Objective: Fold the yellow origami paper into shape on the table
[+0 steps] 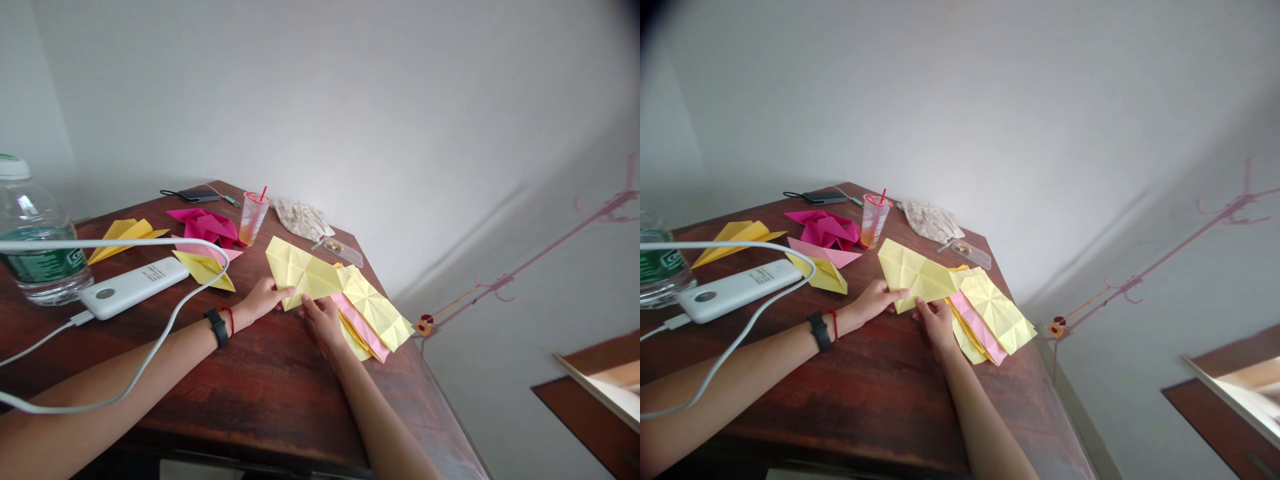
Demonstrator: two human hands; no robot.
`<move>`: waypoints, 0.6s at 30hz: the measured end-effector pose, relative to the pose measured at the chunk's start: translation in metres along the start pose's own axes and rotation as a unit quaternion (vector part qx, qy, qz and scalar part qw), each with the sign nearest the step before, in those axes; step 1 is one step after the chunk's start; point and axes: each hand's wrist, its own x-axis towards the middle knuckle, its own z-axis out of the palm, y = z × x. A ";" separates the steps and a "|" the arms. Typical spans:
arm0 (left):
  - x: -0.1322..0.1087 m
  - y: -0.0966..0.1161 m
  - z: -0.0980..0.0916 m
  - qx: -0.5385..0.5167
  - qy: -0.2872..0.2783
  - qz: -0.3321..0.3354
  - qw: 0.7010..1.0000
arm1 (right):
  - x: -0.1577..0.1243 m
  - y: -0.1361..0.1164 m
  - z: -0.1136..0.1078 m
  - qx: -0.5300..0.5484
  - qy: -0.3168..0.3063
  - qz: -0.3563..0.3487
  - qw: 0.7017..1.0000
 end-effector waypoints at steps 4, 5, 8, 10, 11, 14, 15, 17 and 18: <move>0.000 0.001 0.000 0.002 0.009 0.011 1.000 | -0.003 -0.006 0.002 -0.054 0.000 -0.014 0.998; 0.000 0.001 -0.001 0.004 0.010 0.014 1.000 | -0.004 -0.008 0.003 -0.058 -0.001 -0.014 0.998; -0.001 0.004 -0.002 0.030 0.007 0.027 0.999 | -0.008 -0.010 0.005 -0.036 -0.004 -0.002 0.999; -0.003 0.006 -0.002 0.048 -0.015 0.041 0.998 | -0.009 -0.008 0.005 0.001 0.012 0.009 1.000; -0.004 0.007 -0.002 0.049 -0.036 0.049 0.997 | -0.010 -0.006 0.005 0.019 0.028 0.011 0.999; -0.006 0.008 -0.001 0.027 -0.100 0.064 0.992 | -0.010 -0.001 0.006 0.076 0.077 0.002 0.994; -0.006 0.008 -0.001 0.022 -0.112 0.064 0.991 | -0.009 -0.001 0.006 0.095 0.083 -0.001 0.992; -0.007 0.007 0.000 0.021 -0.121 0.061 0.991 | -0.008 -0.001 0.007 0.126 0.083 -0.003 0.989; -0.007 0.005 0.000 0.021 -0.122 0.059 0.991 | -0.008 -0.001 0.007 0.133 0.081 -0.004 0.988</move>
